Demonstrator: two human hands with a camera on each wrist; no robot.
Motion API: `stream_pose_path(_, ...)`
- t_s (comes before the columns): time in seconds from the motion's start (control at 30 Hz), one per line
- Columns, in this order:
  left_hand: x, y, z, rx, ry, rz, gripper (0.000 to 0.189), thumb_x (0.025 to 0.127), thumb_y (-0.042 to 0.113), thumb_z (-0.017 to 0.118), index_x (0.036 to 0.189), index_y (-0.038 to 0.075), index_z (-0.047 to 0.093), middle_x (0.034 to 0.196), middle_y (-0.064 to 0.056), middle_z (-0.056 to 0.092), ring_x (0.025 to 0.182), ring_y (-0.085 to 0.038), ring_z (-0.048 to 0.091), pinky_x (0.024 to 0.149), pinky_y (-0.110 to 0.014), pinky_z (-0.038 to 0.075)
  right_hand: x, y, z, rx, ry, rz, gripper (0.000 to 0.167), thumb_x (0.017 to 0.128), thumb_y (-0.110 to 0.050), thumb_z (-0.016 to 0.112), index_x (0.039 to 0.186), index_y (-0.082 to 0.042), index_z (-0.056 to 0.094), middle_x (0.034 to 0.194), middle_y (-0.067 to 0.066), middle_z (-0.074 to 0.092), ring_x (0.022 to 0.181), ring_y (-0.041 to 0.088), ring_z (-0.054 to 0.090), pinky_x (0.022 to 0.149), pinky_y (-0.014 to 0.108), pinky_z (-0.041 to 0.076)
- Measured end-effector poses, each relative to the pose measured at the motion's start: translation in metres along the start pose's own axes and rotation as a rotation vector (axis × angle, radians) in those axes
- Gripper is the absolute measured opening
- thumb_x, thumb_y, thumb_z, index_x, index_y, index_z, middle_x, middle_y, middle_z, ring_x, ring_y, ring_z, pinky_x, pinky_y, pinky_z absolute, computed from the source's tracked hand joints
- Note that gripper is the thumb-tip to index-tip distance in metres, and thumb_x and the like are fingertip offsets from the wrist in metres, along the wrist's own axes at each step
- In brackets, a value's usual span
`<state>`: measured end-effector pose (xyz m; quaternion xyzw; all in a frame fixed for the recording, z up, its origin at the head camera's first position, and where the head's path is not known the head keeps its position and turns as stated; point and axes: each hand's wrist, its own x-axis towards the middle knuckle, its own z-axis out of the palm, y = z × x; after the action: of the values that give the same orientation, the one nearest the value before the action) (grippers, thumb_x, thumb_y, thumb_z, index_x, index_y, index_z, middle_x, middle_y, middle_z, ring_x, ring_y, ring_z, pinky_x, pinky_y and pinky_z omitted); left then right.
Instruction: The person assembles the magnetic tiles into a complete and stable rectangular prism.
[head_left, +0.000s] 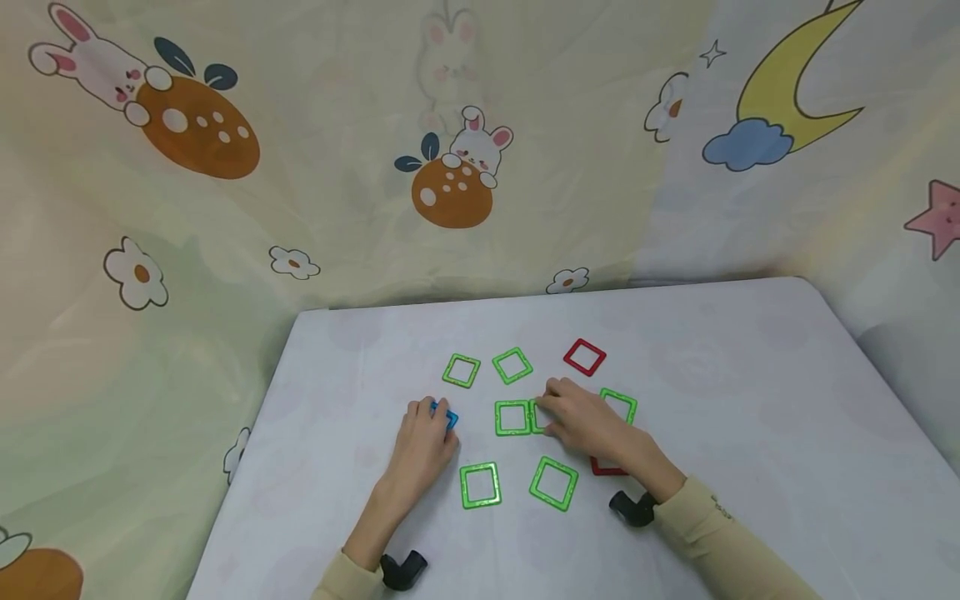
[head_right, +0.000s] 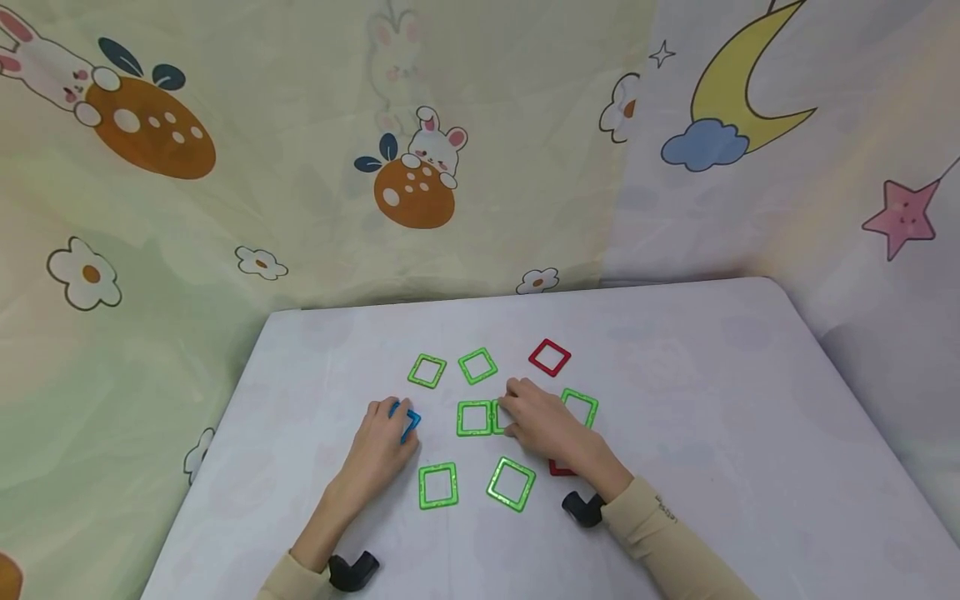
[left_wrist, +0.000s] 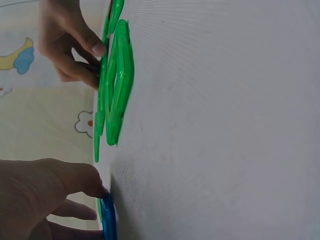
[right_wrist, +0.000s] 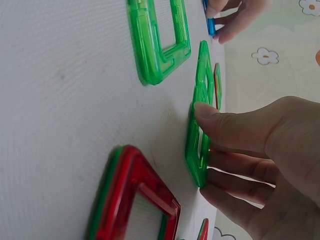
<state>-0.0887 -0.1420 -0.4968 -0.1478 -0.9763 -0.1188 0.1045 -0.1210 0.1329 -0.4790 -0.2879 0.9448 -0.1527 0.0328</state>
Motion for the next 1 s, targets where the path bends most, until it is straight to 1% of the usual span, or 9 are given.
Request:
stream_pose_path(0.2,-0.0008,0.0005,0.0021,-0.003,0.038,0.000,0.047,0.081,0.003,0.078,0.124,-0.012,0.065,0.113,-0.028,0.065,0.097,-0.037,0.058,0.083,-0.044,0.053,-0.0005,-0.0005,0.0007,0.006,0.006,0.000,0.048,0.083,-0.019,0.088,0.126,-0.005,0.072,0.105,0.002,0.062,0.094,0.014,0.054,0.081,0.028,0.056)
stream_pose_path(0.33,-0.0003,0.0019,0.0028,-0.022,0.056,-0.005,0.049,0.081,0.003,0.079,0.125,-0.012,0.065,0.118,-0.029,0.064,0.098,-0.038,0.060,0.081,-0.045,0.055,-0.0007,-0.0010,0.0002,0.015,0.005,0.005,0.046,0.084,-0.018,0.087,0.126,-0.004,0.072,0.106,0.002,0.062,0.095,0.015,0.054,0.082,0.029,0.055)
stream_pose_path(0.57,0.0017,0.0027,0.0019,-0.079,0.051,-0.002,0.051,0.083,0.005,0.077,0.130,-0.009,0.063,0.126,-0.028,0.061,0.099,-0.038,0.062,0.078,-0.047,0.057,-0.0002,-0.0010,0.0001,0.012,0.004,0.002,0.046,0.084,-0.017,0.086,0.126,-0.004,0.072,0.106,0.002,0.062,0.095,0.015,0.054,0.081,0.029,0.055)
stream_pose_path(0.67,0.0028,0.0033,0.0015,-0.110,0.060,0.005,0.055,0.082,0.005,0.077,0.133,-0.008,0.061,0.129,-0.025,0.059,0.101,-0.035,0.062,0.077,-0.044,0.057,-0.0003,-0.0011,0.0001,0.011,0.005,0.000,0.046,0.084,-0.018,0.087,0.126,-0.004,0.072,0.106,0.002,0.062,0.095,0.015,0.054,0.081,0.029,0.055)
stream_pose_path(0.77,0.0041,0.0046,0.0009,-0.137,0.065,0.007,0.060,0.082,0.003,0.076,0.137,-0.009,0.058,0.132,-0.024,0.056,0.102,-0.031,0.060,0.074,-0.039,0.058,-0.0006,-0.0009,0.0000,0.008,0.002,0.001,0.047,0.084,-0.019,0.087,0.126,-0.005,0.072,0.107,0.002,0.062,0.095,0.015,0.054,0.081,0.029,0.055)
stream_pose_path(0.87,0.0051,0.0060,-0.0003,-0.167,0.053,-0.001,0.063,0.082,0.003,0.077,0.140,-0.009,0.054,0.135,-0.024,0.054,0.106,-0.030,0.058,0.077,-0.036,0.060,-0.0006,-0.0007,-0.0001,0.009,-0.003,0.001,0.047,0.084,-0.020,0.087,0.126,-0.005,0.072,0.108,0.002,0.062,0.096,0.015,0.054,0.081,0.029,0.055)
stream_pose_path(1.0,0.0053,0.0077,-0.0007,-0.194,0.043,-0.004,0.064,0.084,0.004,0.077,0.141,-0.010,0.053,0.134,-0.026,0.054,0.110,-0.031,0.057,0.084,-0.036,0.060,-0.0006,-0.0004,-0.0001,0.007,-0.004,0.000,0.047,0.084,-0.020,0.087,0.126,-0.004,0.072,0.108,0.002,0.062,0.096,0.015,0.054,0.081,0.029,0.055)
